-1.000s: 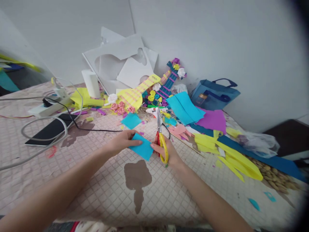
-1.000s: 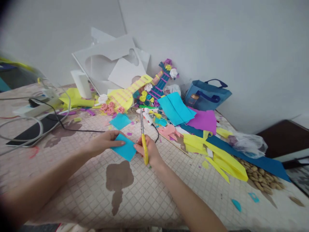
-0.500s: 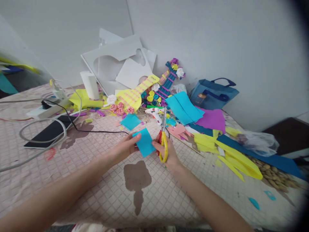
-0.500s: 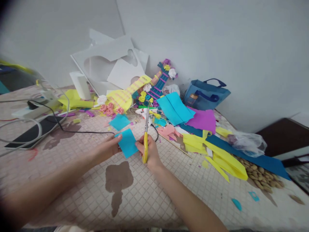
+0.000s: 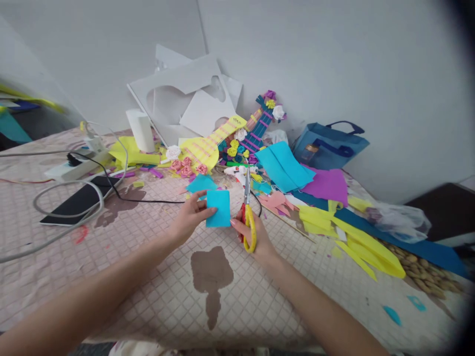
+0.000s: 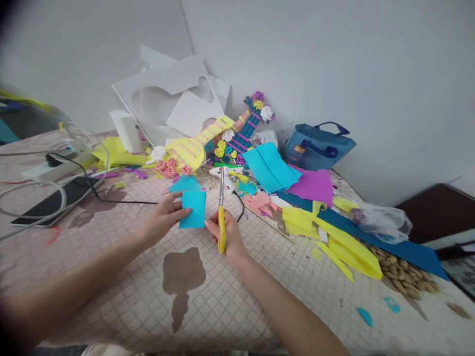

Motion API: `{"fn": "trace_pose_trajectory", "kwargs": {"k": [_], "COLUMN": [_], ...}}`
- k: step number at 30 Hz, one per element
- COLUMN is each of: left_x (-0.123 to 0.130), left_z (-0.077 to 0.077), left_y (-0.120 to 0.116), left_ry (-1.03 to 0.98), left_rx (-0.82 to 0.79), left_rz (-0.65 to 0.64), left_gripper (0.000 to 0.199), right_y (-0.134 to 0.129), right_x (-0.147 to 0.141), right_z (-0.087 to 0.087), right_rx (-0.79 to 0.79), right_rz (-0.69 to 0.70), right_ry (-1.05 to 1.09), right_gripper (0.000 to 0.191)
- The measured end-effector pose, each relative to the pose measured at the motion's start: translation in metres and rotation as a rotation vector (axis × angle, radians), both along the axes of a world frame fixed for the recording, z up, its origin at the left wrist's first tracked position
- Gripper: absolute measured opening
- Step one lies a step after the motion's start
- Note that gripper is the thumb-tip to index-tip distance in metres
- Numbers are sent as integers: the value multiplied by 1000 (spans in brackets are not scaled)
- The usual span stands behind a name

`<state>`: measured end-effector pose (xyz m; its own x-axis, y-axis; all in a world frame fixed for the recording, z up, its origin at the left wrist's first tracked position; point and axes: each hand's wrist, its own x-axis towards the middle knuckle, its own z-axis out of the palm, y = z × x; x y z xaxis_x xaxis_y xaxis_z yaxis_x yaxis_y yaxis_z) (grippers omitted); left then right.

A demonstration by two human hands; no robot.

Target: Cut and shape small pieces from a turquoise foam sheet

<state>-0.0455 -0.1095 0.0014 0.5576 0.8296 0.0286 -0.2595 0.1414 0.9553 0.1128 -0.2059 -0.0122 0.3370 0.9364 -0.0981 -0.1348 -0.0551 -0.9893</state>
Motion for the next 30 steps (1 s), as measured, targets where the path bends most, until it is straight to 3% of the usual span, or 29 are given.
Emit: {"fn": "trace_pose_trajectory", "kwargs": {"k": [4, 10, 16, 22, 30], "left_x": [-5, -9, -15, -18, -22], "left_z": [10, 15, 18, 20, 22], "left_y": [7, 17, 28, 35, 33], "left_ry": [-46, -1, 8, -45, 31], "left_rx": [58, 47, 28, 12, 122], "left_rz": [71, 59, 118, 135, 80], "left_gripper": [83, 32, 34, 37, 55], "right_y": [-2, -10, -17, -21, -21], "right_x": [-3, -14, -25, -29, -28], "right_z": [0, -3, -6, -6, -4], "right_rx": [82, 149, 95, -1, -21], "right_rz": [108, 441, 696, 788, 782], "right_ry": [135, 412, 511, 642, 681], "right_gripper": [41, 60, 67, 71, 70]}}
